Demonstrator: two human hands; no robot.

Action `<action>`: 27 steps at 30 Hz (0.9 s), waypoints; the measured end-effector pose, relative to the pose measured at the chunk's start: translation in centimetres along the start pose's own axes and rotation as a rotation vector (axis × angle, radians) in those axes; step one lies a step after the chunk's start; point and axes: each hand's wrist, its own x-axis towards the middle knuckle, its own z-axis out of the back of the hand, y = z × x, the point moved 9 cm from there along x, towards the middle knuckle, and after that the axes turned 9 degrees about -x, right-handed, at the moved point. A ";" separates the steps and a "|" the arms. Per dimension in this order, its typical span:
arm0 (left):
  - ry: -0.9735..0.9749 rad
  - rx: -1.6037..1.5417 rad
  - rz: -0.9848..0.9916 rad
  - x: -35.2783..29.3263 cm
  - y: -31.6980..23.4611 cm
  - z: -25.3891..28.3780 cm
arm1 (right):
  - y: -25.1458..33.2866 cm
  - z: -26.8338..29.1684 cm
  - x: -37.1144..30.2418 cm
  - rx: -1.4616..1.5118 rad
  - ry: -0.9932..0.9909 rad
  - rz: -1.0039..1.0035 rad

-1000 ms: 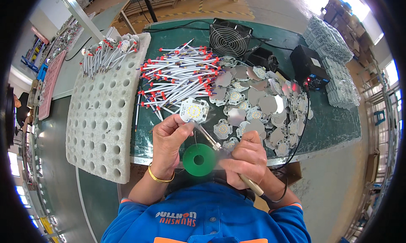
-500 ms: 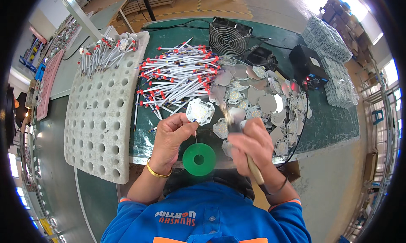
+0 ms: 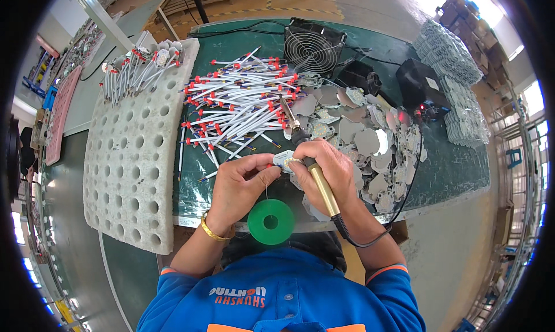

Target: The person solders wires onto small LED circuit boards with a soldering iron and solder wire.

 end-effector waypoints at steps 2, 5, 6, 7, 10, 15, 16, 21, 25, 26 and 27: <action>0.016 -0.301 0.078 -0.1 0.9 -0.1 | 0.3 0.1 -0.2 0.021 -0.063 -0.027; 0.083 -0.608 0.220 -0.2 1.4 -1.3 | -0.2 0.4 -1.0 0.039 -0.161 -0.079; 0.080 -0.607 0.216 -0.3 1.2 -1.3 | -0.3 0.5 -1.2 0.045 -0.193 -0.105; 0.091 -0.666 0.239 -0.4 1.2 -1.6 | 0.0 0.4 -1.2 0.047 -0.193 -0.100; 0.085 -0.775 0.250 -0.8 1.5 -1.9 | 0.3 0.6 -1.6 0.071 -0.238 -0.122; 0.068 -0.795 0.213 -0.9 1.4 -2.0 | -0.4 0.5 -3.1 0.083 -0.292 -0.245; 0.065 -0.797 0.223 -1.0 1.5 -2.0 | -0.3 0.4 -3.1 0.083 -0.290 -0.242; 0.027 -0.725 0.204 -1.1 1.3 -1.7 | 0.3 0.4 -3.7 0.050 -0.354 -0.172; -0.003 -0.712 0.201 -1.2 1.2 -1.4 | -0.5 0.0 -4.5 0.036 -0.367 -0.210; -0.023 -0.688 0.206 -1.2 1.2 -1.2 | -0.1 0.0 -4.3 0.032 -0.356 -0.176; -0.026 -0.687 0.208 -1.2 1.3 -1.1 | 0.3 -0.1 -4.0 0.030 -0.343 -0.142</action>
